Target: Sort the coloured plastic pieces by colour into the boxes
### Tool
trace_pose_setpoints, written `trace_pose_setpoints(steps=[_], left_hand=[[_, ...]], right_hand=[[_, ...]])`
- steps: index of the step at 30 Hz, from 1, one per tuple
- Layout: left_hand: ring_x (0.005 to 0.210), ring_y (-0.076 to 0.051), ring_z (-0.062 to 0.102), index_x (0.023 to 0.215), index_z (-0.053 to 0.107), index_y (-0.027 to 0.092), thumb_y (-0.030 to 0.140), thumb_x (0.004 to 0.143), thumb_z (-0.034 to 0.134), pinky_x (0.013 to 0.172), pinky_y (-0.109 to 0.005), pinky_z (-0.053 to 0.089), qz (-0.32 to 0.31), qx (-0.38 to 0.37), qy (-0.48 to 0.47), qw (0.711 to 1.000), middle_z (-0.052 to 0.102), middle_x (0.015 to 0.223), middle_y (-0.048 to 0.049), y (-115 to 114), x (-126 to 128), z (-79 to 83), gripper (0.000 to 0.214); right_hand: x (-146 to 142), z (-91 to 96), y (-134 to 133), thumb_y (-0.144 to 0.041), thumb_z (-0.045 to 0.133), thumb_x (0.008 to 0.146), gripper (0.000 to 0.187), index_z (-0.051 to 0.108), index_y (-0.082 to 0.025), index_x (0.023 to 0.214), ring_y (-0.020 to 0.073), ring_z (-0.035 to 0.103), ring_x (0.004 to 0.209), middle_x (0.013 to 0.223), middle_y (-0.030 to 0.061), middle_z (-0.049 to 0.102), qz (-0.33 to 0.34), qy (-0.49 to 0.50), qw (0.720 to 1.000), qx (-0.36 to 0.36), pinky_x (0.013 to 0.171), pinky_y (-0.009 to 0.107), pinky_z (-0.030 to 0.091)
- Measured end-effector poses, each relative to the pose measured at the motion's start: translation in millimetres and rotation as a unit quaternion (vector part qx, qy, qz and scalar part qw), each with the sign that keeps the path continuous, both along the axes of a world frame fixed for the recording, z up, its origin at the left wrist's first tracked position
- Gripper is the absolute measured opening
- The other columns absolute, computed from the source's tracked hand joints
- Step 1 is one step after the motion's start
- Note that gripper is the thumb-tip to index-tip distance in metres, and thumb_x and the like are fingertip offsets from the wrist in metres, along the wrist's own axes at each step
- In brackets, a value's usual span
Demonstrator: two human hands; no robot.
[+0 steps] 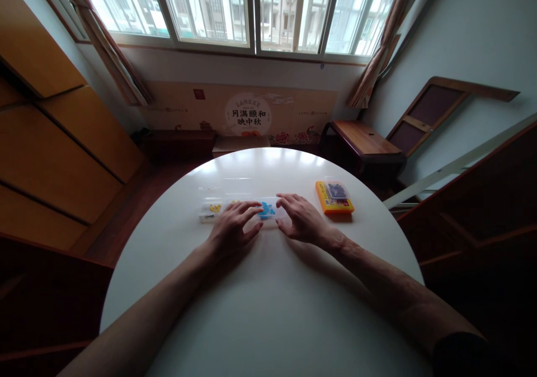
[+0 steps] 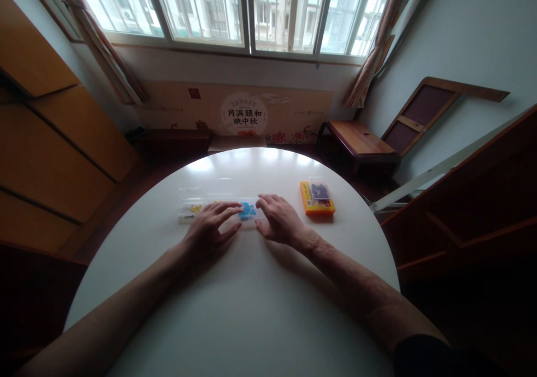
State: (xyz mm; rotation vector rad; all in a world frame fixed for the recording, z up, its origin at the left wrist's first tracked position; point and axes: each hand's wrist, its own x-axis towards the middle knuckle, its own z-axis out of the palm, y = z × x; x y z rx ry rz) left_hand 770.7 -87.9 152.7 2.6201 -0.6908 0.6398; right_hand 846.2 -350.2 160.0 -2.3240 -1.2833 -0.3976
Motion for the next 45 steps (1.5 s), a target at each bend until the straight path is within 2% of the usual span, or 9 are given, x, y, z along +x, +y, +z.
trace_pose_setpoints(steps=[7, 11, 13, 17, 19, 21, 25, 34, 45], left_hand=[[0.131, -0.031, 0.068, 0.138, 0.068, 0.028, 0.034, 0.103, 0.068, 0.113, -0.052, 0.053, 0.009, 0.006, -0.008, 1.0, 0.068, 0.149, -0.0092, 1, 0, -2.4, 0.036], [0.129, -0.031, 0.068, 0.137, 0.067, 0.027, 0.035, 0.103, 0.067, 0.111, -0.05, 0.054, 0.013, 0.007, -0.018, 1.0, 0.067, 0.149, -0.0096, 1, 0, -2.1, 0.034], [0.128, -0.031, 0.069, 0.136, 0.067, 0.027, 0.035, 0.104, 0.067, 0.11, -0.05, 0.054, 0.011, 0.007, -0.023, 1.0, 0.067, 0.148, -0.0099, 1, 0, -1.9, 0.033], [0.129, -0.031, 0.068, 0.136, 0.066, 0.027, 0.035, 0.104, 0.067, 0.111, -0.051, 0.054, 0.009, 0.005, -0.019, 1.0, 0.067, 0.149, -0.01, 1, 0, -1.9, 0.033], [0.129, -0.031, 0.068, 0.136, 0.066, 0.026, 0.034, 0.104, 0.067, 0.112, -0.05, 0.054, 0.004, 0.007, -0.021, 1.0, 0.067, 0.149, -0.0102, 1, -1, -1.7, 0.033], [0.129, -0.031, 0.068, 0.135, 0.066, 0.026, 0.033, 0.104, 0.066, 0.111, -0.05, 0.054, 0.0, 0.006, -0.025, 1.0, 0.067, 0.149, -0.0104, 2, -1, -1.3, 0.032], [0.128, -0.031, 0.069, 0.133, 0.067, 0.025, 0.033, 0.103, 0.067, 0.111, -0.05, 0.055, -0.004, 0.001, -0.021, 1.0, 0.067, 0.149, -0.0105, 3, -1, -1.3, 0.031], [0.132, -0.032, 0.067, 0.135, 0.065, 0.024, 0.034, 0.102, 0.066, 0.114, -0.054, 0.054, -0.001, 0.02, -0.001, 1.0, 0.064, 0.154, -0.0107, 4, 0, -3.4, 0.035], [0.131, -0.032, 0.067, 0.135, 0.065, 0.024, 0.035, 0.102, 0.065, 0.116, -0.054, 0.052, 0.001, 0.029, 0.018, 0.999, 0.065, 0.152, -0.0099, 2, -3, 0.9, 0.035]], right_hand=[[1, 4.0, -3, -0.04, 0.076, 0.091, 0.032, 0.06, -0.021, 0.112, 0.0351, 0.063, 0.098, 0.105, 0.0131, 0.069, -0.075, -0.039, 0.996, -0.032, 0.095, 0.052, 0.054], [3, 2.5, -12, -0.056, 0.079, 0.09, 0.048, 0.063, -0.019, 0.114, 0.0402, 0.061, 0.102, 0.105, 0.017, 0.068, -0.144, -0.048, 0.988, -0.023, 0.098, 0.059, 0.052], [4, 3.8, -18, -0.059, 0.08, 0.089, 0.055, 0.064, -0.018, 0.121, 0.0433, 0.061, 0.111, 0.118, 0.0199, 0.068, -0.146, -0.055, 0.988, -0.015, 0.104, 0.063, 0.05], [6, 7.7, -27, -0.032, 0.071, 0.098, 0.052, 0.058, -0.023, 0.148, 0.0404, 0.053, 0.143, 0.16, 0.0162, 0.055, -0.002, -0.09, 0.995, -0.049, 0.125, 0.063, 0.04], [7, 7.3, -30, -0.016, 0.062, 0.1, 0.057, 0.055, -0.026, 0.155, 0.0344, 0.051, 0.149, 0.166, 0.011, 0.051, 0.068, -0.09, 0.99, -0.079, 0.128, 0.058, 0.04], [9, 5.1, -32, -0.011, 0.057, 0.101, 0.059, 0.055, -0.027, 0.157, 0.0324, 0.053, 0.149, 0.166, 0.0101, 0.053, 0.083, -0.083, 0.989, -0.094, 0.125, 0.056, 0.044], [13, 1.9, -38, -0.013, 0.054, 0.105, 0.049, 0.062, -0.023, 0.152, 0.0342, 0.058, 0.141, 0.16, 0.0135, 0.059, 0.044, -0.077, 0.989, -0.118, 0.115, 0.055, 0.052], [22, -2.3, -54, -0.016, 0.051, 0.109, 0.04, 0.066, -0.016, 0.146, 0.0341, 0.06, 0.126, 0.148, 0.0165, 0.065, -0.095, -0.093, 0.979, -0.157, 0.108, 0.051, 0.054], [24, -7.1, -63, -0.016, 0.052, 0.107, 0.038, 0.067, -0.017, 0.142, 0.0346, 0.059, 0.132, 0.15, 0.0163, 0.064, -0.121, -0.096, 0.978, -0.139, 0.111, 0.05, 0.05]])
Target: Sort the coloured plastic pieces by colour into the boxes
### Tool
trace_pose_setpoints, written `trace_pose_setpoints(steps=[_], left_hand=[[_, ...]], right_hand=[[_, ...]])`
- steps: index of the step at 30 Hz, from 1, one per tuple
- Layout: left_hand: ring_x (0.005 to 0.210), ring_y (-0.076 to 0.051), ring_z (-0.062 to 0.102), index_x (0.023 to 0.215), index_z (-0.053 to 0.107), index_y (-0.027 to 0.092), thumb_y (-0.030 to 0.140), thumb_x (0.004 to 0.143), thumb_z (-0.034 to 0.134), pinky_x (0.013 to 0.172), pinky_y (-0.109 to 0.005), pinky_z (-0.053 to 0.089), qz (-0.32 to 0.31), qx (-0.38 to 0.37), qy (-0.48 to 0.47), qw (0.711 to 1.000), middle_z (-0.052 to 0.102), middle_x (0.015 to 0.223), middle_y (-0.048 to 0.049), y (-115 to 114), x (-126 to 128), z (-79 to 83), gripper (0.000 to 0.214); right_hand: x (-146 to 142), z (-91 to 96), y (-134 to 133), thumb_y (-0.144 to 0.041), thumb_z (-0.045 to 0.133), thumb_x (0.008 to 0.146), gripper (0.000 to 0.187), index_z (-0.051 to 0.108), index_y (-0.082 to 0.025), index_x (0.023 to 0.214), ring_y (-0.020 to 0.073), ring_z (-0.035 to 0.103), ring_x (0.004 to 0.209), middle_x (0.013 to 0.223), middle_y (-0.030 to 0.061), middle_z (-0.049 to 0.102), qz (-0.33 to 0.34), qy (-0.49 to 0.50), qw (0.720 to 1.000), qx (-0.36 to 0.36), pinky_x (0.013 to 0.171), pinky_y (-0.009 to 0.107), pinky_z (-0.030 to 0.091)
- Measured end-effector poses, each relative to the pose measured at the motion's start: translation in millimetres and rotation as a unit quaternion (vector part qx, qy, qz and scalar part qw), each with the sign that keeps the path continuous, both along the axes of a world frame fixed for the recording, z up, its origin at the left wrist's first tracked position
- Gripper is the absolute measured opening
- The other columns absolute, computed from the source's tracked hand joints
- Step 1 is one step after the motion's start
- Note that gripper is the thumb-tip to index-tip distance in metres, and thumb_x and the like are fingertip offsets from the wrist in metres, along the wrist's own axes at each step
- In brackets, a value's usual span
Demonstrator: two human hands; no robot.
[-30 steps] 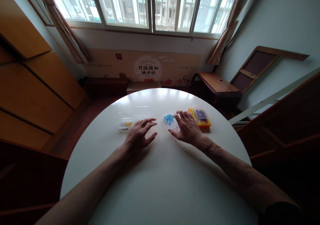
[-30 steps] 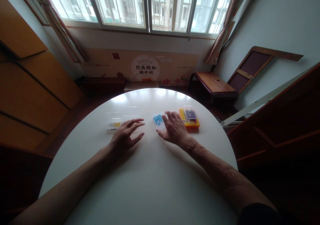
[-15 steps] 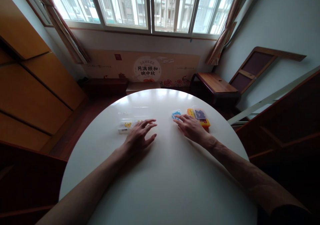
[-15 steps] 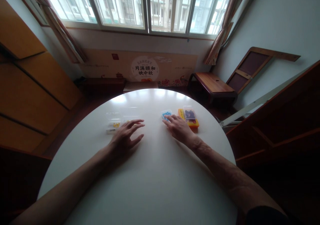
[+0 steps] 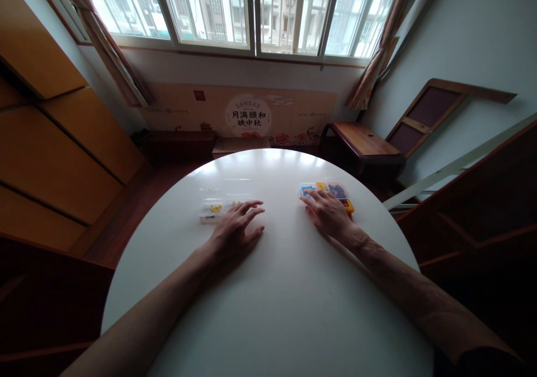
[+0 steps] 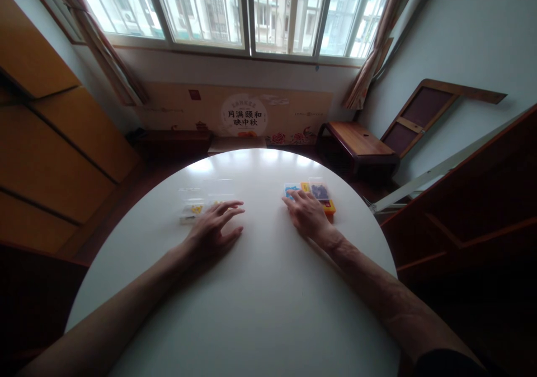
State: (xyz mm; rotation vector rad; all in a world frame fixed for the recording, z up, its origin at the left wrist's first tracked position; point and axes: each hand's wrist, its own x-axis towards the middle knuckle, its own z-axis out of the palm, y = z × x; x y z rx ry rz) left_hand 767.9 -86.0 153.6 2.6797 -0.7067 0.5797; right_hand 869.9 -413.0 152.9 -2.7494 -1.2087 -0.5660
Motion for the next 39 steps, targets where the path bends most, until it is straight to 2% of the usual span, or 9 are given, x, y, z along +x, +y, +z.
trace_pose_setpoints(steps=[4, 9, 15, 18, 23, 29, 34, 37, 39], left_hand=[[0.131, -0.033, 0.067, 0.136, 0.066, 0.025, 0.035, 0.102, 0.066, 0.117, -0.055, 0.051, 0.003, -0.003, 0.0, 1.0, 0.065, 0.153, -0.0101, 1, 2, -2.3, 0.036], [0.129, -0.031, 0.068, 0.131, 0.068, 0.025, 0.035, 0.102, 0.067, 0.112, -0.051, 0.054, 0.013, -0.017, -0.016, 1.0, 0.067, 0.15, -0.0092, 3, 4, -4.8, 0.031], [0.127, -0.031, 0.069, 0.129, 0.069, 0.024, 0.034, 0.104, 0.064, 0.111, -0.05, 0.055, 0.077, -0.041, -0.064, 0.994, 0.07, 0.144, -0.0091, 4, 1, 6.6, 0.028], [0.138, -0.033, 0.063, 0.143, 0.062, 0.024, 0.038, 0.103, 0.066, 0.119, -0.052, 0.05, 0.119, -0.037, -0.1, 0.987, 0.062, 0.157, -0.011, 9, 2, 13.2, 0.042], [0.163, -0.04, 0.035, 0.168, 0.033, 0.02, 0.051, 0.099, 0.072, 0.135, -0.059, 0.028, 0.16, 0.002, -0.116, 0.98, 0.037, 0.176, -0.018, 26, 10, 13.2, 0.085], [0.158, -0.041, 0.043, 0.17, 0.029, 0.021, 0.057, 0.091, 0.08, 0.137, -0.063, 0.021, 0.145, 0.029, -0.117, 0.982, 0.05, 0.165, -0.0183, 38, 14, 14.9, 0.1], [0.135, -0.041, 0.062, 0.156, 0.053, 0.025, 0.053, 0.091, 0.082, 0.13, -0.065, 0.036, 0.122, 0.004, -0.111, 0.986, 0.065, 0.142, -0.0154, 35, 12, 16.8, 0.077], [0.121, -0.037, 0.069, 0.144, 0.066, 0.026, 0.049, 0.096, 0.078, 0.109, -0.056, 0.057, 0.112, 0.002, -0.089, 0.99, 0.07, 0.132, -0.0137, 27, 9, 13.2, 0.055], [0.114, -0.033, 0.072, 0.138, 0.07, 0.026, 0.045, 0.1, 0.073, 0.096, -0.047, 0.063, 0.095, 0.007, -0.073, 0.993, 0.073, 0.127, -0.0125, 22, 6, 10.8, 0.042]], right_hand=[[-5, -1.3, 2, -0.02, 0.06, 0.104, 0.039, 0.066, -0.019, 0.142, 0.0361, 0.059, 0.133, 0.151, 0.0169, 0.063, 0.017, 0.002, 0.999, 0.044, 0.114, 0.054, 0.049], [-31, 0.6, 20, -0.025, 0.064, 0.104, 0.036, 0.065, -0.022, 0.14, 0.0344, 0.06, 0.135, 0.151, 0.0139, 0.064, 0.1, 0.054, 0.989, 0.092, 0.115, 0.055, 0.052], [-45, -2.9, 35, -0.031, 0.063, 0.106, 0.048, 0.058, -0.022, 0.152, 0.0296, 0.057, 0.145, 0.158, 0.0125, 0.061, 0.187, 0.137, 0.968, 0.097, 0.124, 0.049, 0.05], [-42, -6.8, 33, -0.033, 0.063, 0.106, 0.049, 0.058, -0.024, 0.154, 0.0297, 0.057, 0.146, 0.159, 0.0117, 0.06, 0.177, 0.15, 0.966, 0.111, 0.123, 0.05, 0.051], [-41, -10.7, 31, -0.034, 0.062, 0.105, 0.049, 0.059, -0.023, 0.153, 0.0305, 0.056, 0.147, 0.16, 0.0121, 0.059, 0.17, 0.154, 0.967, 0.109, 0.124, 0.051, 0.051], [-43, -8.0, 32, -0.034, 0.064, 0.104, 0.048, 0.06, -0.022, 0.151, 0.0295, 0.056, 0.146, 0.159, 0.0124, 0.06, 0.165, 0.149, 0.969, 0.108, 0.125, 0.049, 0.049], [-45, -3.5, 33, -0.032, 0.063, 0.105, 0.046, 0.061, -0.022, 0.149, 0.0289, 0.057, 0.145, 0.158, 0.0126, 0.061, 0.162, 0.145, 0.971, 0.1, 0.124, 0.049, 0.05], [-48, -3.5, 33, -0.03, 0.064, 0.103, 0.043, 0.063, -0.022, 0.145, 0.0295, 0.059, 0.143, 0.156, 0.0122, 0.063, 0.155, 0.137, 0.972, 0.114, 0.124, 0.051, 0.049], [-50, -3.5, 33, -0.028, 0.065, 0.102, 0.046, 0.061, -0.022, 0.148, 0.0295, 0.058, 0.144, 0.157, 0.012, 0.062, 0.141, 0.132, 0.972, 0.137, 0.125, 0.051, 0.048]])
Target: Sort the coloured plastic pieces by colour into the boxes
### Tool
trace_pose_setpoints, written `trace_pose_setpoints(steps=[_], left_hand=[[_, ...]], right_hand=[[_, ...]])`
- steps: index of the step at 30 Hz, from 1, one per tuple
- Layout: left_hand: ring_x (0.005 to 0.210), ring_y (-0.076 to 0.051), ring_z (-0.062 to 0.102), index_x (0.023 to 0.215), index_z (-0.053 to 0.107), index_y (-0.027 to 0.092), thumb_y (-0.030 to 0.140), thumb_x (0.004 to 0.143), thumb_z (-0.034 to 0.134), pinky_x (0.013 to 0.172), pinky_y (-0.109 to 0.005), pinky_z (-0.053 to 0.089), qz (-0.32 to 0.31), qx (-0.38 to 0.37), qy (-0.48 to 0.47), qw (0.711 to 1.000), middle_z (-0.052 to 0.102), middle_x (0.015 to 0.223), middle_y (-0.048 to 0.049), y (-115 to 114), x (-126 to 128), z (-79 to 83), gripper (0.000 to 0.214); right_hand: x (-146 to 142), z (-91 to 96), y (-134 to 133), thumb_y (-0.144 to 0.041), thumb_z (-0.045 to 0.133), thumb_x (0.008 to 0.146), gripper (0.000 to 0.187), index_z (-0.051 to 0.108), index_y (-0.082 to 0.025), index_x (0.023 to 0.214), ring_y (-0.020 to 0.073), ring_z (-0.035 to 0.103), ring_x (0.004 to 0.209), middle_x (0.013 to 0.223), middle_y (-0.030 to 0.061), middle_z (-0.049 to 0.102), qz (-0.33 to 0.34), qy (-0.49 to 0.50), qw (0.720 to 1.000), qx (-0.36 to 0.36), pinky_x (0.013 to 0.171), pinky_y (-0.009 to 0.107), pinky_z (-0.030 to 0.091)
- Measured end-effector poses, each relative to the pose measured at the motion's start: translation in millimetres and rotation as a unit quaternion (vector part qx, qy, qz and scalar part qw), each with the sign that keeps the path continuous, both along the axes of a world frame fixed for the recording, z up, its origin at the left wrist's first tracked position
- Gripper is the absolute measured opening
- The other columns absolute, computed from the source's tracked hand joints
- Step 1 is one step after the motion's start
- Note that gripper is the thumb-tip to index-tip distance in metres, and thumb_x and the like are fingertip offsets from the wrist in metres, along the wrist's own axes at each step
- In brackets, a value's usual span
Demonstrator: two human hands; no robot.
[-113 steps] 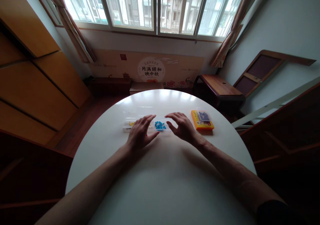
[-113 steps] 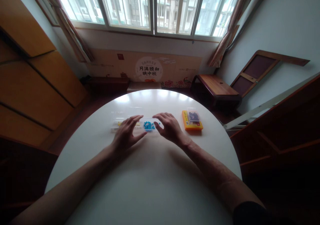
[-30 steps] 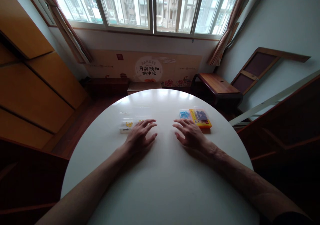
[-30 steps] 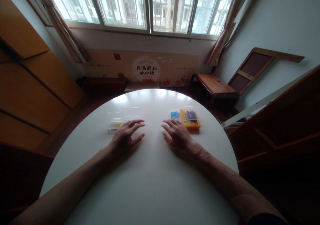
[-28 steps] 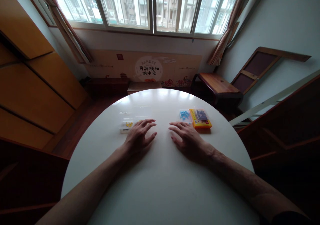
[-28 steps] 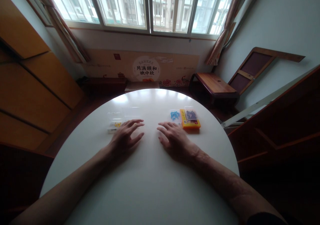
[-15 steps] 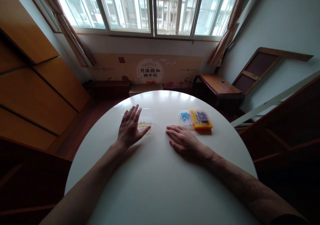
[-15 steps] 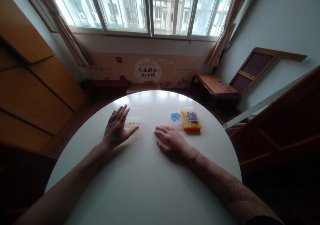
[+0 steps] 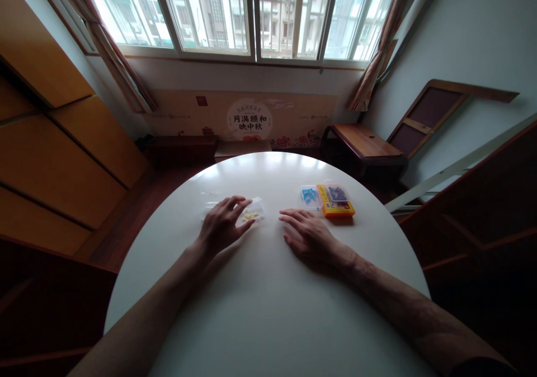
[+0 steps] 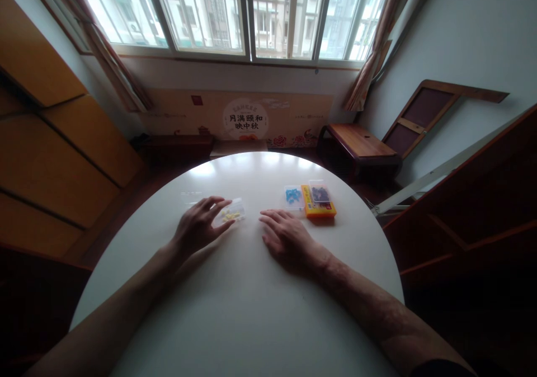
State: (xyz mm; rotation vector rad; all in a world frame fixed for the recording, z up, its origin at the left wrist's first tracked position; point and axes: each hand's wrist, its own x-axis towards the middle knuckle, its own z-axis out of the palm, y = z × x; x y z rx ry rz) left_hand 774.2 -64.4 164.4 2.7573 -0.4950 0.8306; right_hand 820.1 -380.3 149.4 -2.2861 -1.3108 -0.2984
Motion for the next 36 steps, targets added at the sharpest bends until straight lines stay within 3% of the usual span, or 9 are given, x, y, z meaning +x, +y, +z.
trace_pose_setpoints(steps=[5, 8, 12, 18, 23, 26, 29, 33, 36], left_hand=[[0.112, -0.027, 0.076, 0.13, 0.076, 0.028, 0.035, 0.106, 0.066, 0.093, -0.041, 0.065, -0.112, 0.005, 0.045, 0.993, 0.077, 0.129, -0.0088, -14, -5, -1.0, 0.027], [0.113, -0.024, 0.077, 0.129, 0.077, 0.028, 0.029, 0.108, 0.062, 0.097, -0.04, 0.066, -0.176, -0.024, 0.061, 0.982, 0.078, 0.131, -0.0074, -23, -8, 2.0, 0.025], [0.112, -0.022, 0.079, 0.122, 0.079, 0.026, 0.026, 0.11, 0.06, 0.099, -0.038, 0.065, -0.207, -0.059, 0.065, 0.974, 0.081, 0.127, -0.0074, -31, -9, 5.6, 0.023], [0.114, -0.023, 0.077, 0.123, 0.079, 0.029, 0.027, 0.109, 0.062, 0.105, -0.043, 0.062, -0.209, -0.041, 0.084, 0.973, 0.081, 0.127, -0.0068, -29, -6, 4.6, 0.022], [0.124, -0.026, 0.072, 0.133, 0.075, 0.034, 0.029, 0.107, 0.063, 0.113, -0.048, 0.058, -0.189, -0.031, 0.094, 0.977, 0.073, 0.141, -0.0079, -23, -4, 1.2, 0.029], [0.126, -0.026, 0.071, 0.141, 0.071, 0.035, 0.026, 0.108, 0.059, 0.115, -0.049, 0.057, -0.182, -0.022, 0.094, 0.979, 0.071, 0.144, -0.0076, -21, -4, -2.6, 0.036], [0.127, -0.027, 0.071, 0.142, 0.07, 0.033, 0.028, 0.108, 0.058, 0.113, -0.049, 0.058, -0.153, -0.029, 0.081, 0.984, 0.072, 0.144, -0.008, -20, -3, -7.2, 0.036], [0.123, -0.027, 0.073, 0.136, 0.072, 0.028, 0.032, 0.108, 0.057, 0.106, -0.047, 0.061, -0.108, -0.05, 0.07, 0.99, 0.075, 0.139, -0.0091, -18, -1, -13.2, 0.032], [0.113, -0.028, 0.076, 0.13, 0.075, 0.026, 0.036, 0.107, 0.059, 0.104, -0.046, 0.061, -0.083, -0.06, 0.07, 0.992, 0.08, 0.126, -0.0089, -17, 0, -16.6, 0.03]], right_hand=[[-2, 1.9, -2, -0.029, 0.064, 0.102, 0.069, 0.042, -0.023, 0.167, 0.0297, 0.052, 0.151, 0.168, 0.0118, 0.051, 0.002, 0.005, 1.0, 0.021, 0.127, 0.052, 0.046], [0, 2.0, -3, -0.029, 0.062, 0.104, 0.071, 0.037, -0.025, 0.17, 0.0289, 0.047, 0.156, 0.173, 0.0106, 0.045, 0.019, 0.002, 1.0, 0.006, 0.13, 0.053, 0.042], [3, 0.5, -4, -0.034, 0.06, 0.109, 0.072, 0.031, -0.025, 0.174, 0.0294, 0.037, 0.164, 0.178, 0.0106, 0.035, 0.037, 0.002, 0.998, -0.043, 0.135, 0.056, 0.034], [4, 1.4, -4, -0.036, 0.06, 0.11, 0.07, 0.032, -0.027, 0.173, 0.0308, 0.034, 0.165, 0.177, 0.0108, 0.037, 0.033, -0.005, 0.997, -0.067, 0.135, 0.059, 0.033], [2, 5.8, -4, -0.035, 0.065, 0.107, 0.061, 0.046, -0.023, 0.164, 0.0317, 0.032, 0.166, 0.177, 0.0151, 0.036, 0.024, -0.003, 0.998, -0.051, 0.134, 0.058, 0.034], [2, 8.8, -4, -0.033, 0.067, 0.104, 0.049, 0.057, -0.02, 0.15, 0.0316, 0.045, 0.158, 0.168, 0.0176, 0.049, 0.002, -0.019, 0.999, -0.034, 0.134, 0.058, 0.035], [7, 13.0, -5, -0.039, 0.069, 0.102, 0.039, 0.062, -0.02, 0.136, 0.032, 0.063, 0.135, 0.143, 0.0164, 0.067, -0.006, -0.049, 0.998, -0.034, 0.132, 0.063, 0.034], [10, 18.7, -3, -0.057, 0.073, 0.099, 0.047, 0.064, -0.022, 0.128, 0.0337, 0.066, 0.121, 0.125, 0.0147, 0.071, 0.01, -0.072, 0.996, -0.054, 0.131, 0.066, 0.033], [6, 19.9, 7, -0.065, 0.071, 0.098, 0.048, 0.065, -0.022, 0.118, 0.033, 0.066, 0.113, 0.119, 0.0135, 0.071, -0.022, -0.074, 0.996, -0.045, 0.128, 0.064, 0.037]])
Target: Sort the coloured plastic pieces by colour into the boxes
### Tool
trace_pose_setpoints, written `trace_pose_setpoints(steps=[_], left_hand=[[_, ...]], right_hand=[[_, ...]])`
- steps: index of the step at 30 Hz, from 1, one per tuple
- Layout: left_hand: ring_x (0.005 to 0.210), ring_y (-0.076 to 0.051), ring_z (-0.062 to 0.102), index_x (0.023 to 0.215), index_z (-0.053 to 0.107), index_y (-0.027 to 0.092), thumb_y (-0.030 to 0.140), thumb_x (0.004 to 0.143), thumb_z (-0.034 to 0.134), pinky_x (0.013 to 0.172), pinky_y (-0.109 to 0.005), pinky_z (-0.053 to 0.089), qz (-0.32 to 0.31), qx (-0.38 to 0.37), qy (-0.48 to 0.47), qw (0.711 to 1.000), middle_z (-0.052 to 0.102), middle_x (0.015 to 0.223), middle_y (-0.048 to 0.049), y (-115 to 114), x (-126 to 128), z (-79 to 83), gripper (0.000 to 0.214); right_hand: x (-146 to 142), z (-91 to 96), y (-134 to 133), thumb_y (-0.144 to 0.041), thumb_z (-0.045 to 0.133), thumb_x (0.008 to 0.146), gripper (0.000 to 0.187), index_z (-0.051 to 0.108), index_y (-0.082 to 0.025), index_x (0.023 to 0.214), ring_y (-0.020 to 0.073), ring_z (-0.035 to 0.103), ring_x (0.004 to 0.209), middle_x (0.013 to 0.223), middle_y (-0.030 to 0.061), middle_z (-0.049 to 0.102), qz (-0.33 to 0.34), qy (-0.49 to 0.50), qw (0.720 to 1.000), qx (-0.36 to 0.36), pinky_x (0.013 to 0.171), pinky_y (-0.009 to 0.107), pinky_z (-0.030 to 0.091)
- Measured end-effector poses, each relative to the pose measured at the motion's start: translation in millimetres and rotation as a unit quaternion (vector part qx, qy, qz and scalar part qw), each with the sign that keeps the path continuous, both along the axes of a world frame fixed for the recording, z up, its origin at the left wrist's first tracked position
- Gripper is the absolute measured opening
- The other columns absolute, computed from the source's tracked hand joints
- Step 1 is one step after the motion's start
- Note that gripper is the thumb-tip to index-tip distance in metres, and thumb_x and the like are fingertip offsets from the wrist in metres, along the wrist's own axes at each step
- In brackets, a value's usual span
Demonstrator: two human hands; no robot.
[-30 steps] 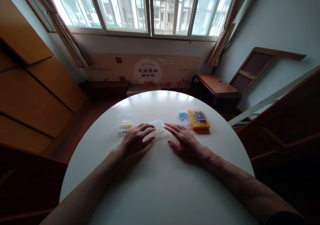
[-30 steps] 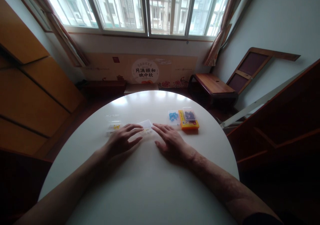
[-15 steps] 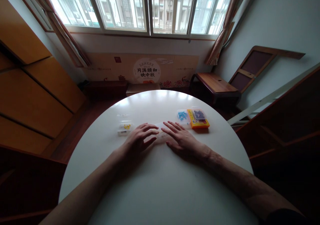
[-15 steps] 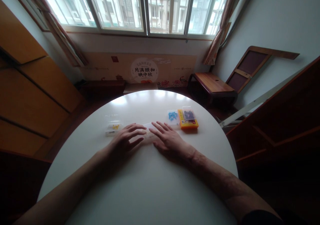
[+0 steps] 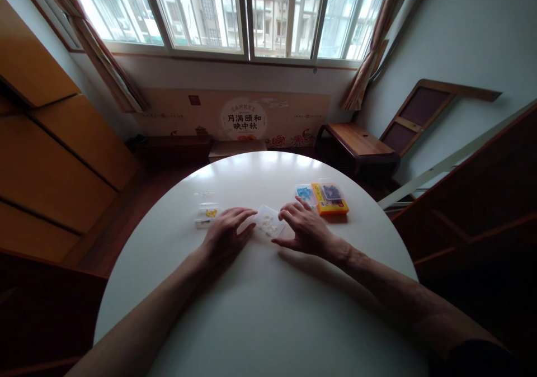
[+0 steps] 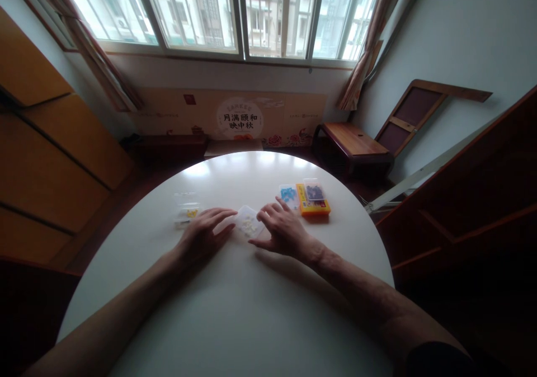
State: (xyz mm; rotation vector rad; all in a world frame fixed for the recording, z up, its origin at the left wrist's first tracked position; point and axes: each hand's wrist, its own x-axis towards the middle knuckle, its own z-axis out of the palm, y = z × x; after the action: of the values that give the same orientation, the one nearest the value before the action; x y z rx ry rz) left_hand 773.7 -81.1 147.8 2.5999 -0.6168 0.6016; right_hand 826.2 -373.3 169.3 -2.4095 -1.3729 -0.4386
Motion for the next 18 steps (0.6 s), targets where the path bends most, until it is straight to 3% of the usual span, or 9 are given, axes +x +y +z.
trace_pose_setpoints(steps=[4, 7, 10, 13, 18], left_hand=[[0.103, -0.027, 0.078, 0.124, 0.077, 0.025, 0.038, 0.107, 0.058, 0.101, -0.045, 0.061, 0.013, -0.01, -0.001, 1.0, 0.083, 0.114, -0.0073, 0, 0, -0.6, 0.028], [0.1, -0.026, 0.078, 0.124, 0.077, 0.026, 0.039, 0.107, 0.059, 0.1, -0.045, 0.06, 0.01, -0.009, 0.0, 1.0, 0.084, 0.113, -0.0068, 0, -1, 1.1, 0.028], [0.102, -0.027, 0.078, 0.123, 0.077, 0.025, 0.039, 0.107, 0.06, 0.1, -0.045, 0.059, 0.012, -0.004, 0.004, 1.0, 0.083, 0.114, -0.0068, 0, -1, 2.1, 0.027], [0.102, -0.028, 0.077, 0.121, 0.077, 0.025, 0.04, 0.107, 0.06, 0.099, -0.046, 0.059, 0.016, 0.0, 0.005, 1.0, 0.083, 0.113, -0.0072, 0, -1, 2.1, 0.027], [0.107, -0.029, 0.077, 0.127, 0.074, 0.025, 0.048, 0.105, 0.064, 0.1, -0.046, 0.059, 0.006, 0.004, 0.011, 1.0, 0.082, 0.119, -0.0085, -1, -2, 1.8, 0.033]], right_hand=[[-6, -1.4, 16, -0.063, 0.071, 0.097, 0.049, 0.065, -0.019, 0.12, 0.0331, 0.065, 0.107, 0.111, 0.0128, 0.071, -0.049, -0.006, 0.999, 0.01, 0.125, 0.06, 0.04], [-5, -1.3, 22, -0.068, 0.071, 0.096, 0.064, 0.063, -0.017, 0.135, 0.0337, 0.064, 0.107, 0.111, 0.0134, 0.072, -0.029, -0.031, 0.999, -0.011, 0.124, 0.057, 0.041], [-3, -0.1, 22, -0.074, 0.069, 0.095, 0.072, 0.064, -0.017, 0.138, 0.0325, 0.064, 0.102, 0.107, 0.0125, 0.073, -0.006, -0.061, 0.997, -0.036, 0.123, 0.055, 0.041], [-6, 0.4, 21, -0.075, 0.069, 0.094, 0.067, 0.068, -0.019, 0.132, 0.0311, 0.063, 0.096, 0.101, 0.0111, 0.073, -0.018, -0.07, 0.996, -0.047, 0.119, 0.056, 0.043], [-8, 3.1, 18, -0.062, 0.074, 0.094, 0.054, 0.071, -0.018, 0.123, 0.0305, 0.062, 0.094, 0.098, 0.0114, 0.071, -0.073, -0.052, 0.996, -0.013, 0.095, 0.046, 0.051]])
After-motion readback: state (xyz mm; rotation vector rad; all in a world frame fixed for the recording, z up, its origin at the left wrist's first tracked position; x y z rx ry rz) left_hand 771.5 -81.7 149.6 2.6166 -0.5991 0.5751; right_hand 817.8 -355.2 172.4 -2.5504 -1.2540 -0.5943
